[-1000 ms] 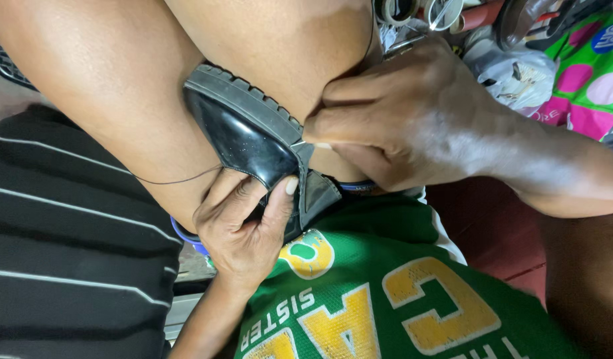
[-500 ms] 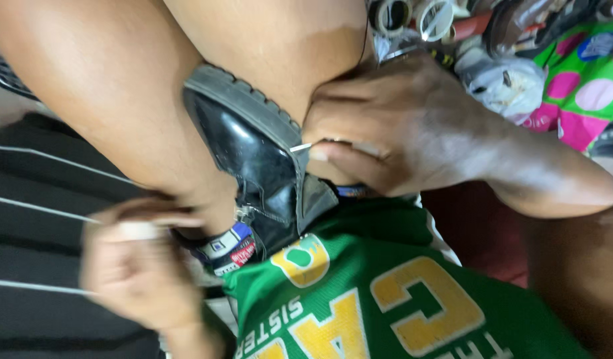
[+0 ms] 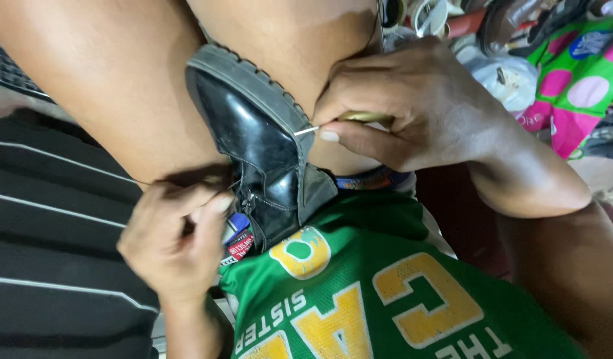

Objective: The person sews the sole of a black shoe using a needle and thread. They repeatedly push the needle through the shoe's sole and pull the thread tight to secure the stitching.

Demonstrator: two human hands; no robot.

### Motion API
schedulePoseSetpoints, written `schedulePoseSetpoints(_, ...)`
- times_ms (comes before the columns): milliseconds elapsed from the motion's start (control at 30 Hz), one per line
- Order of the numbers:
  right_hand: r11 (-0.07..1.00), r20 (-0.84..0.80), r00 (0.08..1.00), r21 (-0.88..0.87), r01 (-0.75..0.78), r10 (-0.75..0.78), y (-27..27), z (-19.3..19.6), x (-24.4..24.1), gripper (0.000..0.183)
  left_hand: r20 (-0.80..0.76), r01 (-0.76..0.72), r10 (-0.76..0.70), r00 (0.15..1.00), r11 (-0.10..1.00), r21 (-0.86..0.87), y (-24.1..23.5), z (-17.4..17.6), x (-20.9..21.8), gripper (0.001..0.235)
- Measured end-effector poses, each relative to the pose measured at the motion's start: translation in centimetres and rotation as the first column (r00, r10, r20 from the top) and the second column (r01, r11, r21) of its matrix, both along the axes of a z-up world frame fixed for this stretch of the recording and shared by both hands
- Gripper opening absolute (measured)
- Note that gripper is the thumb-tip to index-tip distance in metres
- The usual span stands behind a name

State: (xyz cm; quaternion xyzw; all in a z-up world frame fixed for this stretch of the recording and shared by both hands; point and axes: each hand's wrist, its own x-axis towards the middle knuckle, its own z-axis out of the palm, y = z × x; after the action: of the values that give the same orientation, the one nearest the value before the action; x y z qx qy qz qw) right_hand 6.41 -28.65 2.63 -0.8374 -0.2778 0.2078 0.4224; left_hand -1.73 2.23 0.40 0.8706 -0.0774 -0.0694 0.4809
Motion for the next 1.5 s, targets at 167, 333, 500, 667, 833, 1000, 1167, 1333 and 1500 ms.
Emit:
schedulePoseSetpoints(167,1.0,-0.012,1.0,-0.008,0.028,-0.028,0.5,0.4,0.3,0.006,-0.523,-0.539,0.257,0.812,0.675,-0.505,0.9,-0.3,-0.7,0.009)
schedulePoseSetpoints(333,1.0,0.092,0.996,-0.025,-0.004,0.006,1.0,0.7,0.5,0.008,-0.61,-0.445,0.163,0.776,0.826,-0.345,-2.1,0.9,-0.2,0.023)
schedulePoseSetpoints(500,0.997,0.111,0.99,-0.012,-0.082,0.083,1.5,1.4,1.8,0.015,-0.664,-0.393,0.118,0.738,0.876,-0.281,-4.5,1.4,1.5,0.015)
schedulePoseSetpoints(667,0.984,0.14,0.975,-0.076,-0.164,0.173,1.4,2.3,2.9,0.013,-0.781,-0.486,0.146,0.607,0.846,-0.22,-5.0,1.7,2.5,0.011)
schedulePoseSetpoints(833,0.977,0.226,0.951,-0.054,-0.205,0.212,1.5,2.1,3.6,0.014,-0.8,-0.464,0.094,0.593,0.852,-0.244,-4.6,1.6,3.0,0.011)
schedulePoseSetpoints(1000,0.972,0.303,0.929,-0.166,-0.168,0.212,1.8,2.0,2.8,0.012,-0.757,-0.396,0.095,0.647,0.889,-0.228,-4.4,1.0,2.9,0.008)
schedulePoseSetpoints(1167,0.974,0.224,0.965,-0.206,-0.091,0.138,3.6,4.3,1.4,0.029,-0.692,-0.318,0.103,0.714,0.929,-0.19,-3.9,1.1,2.6,0.013)
schedulePoseSetpoints(1333,0.809,0.537,0.772,-0.585,0.052,0.339,4.4,3.8,0.1,0.013,-0.726,-0.363,0.088,0.682,0.903,-0.231,-4.0,1.0,2.5,0.009)
schedulePoseSetpoints(1500,0.811,0.582,0.739,-0.579,0.084,0.339,2.3,1.8,-0.1,0.048,-0.712,-0.351,0.083,0.697,0.905,-0.239,-4.1,0.5,2.3,0.009)
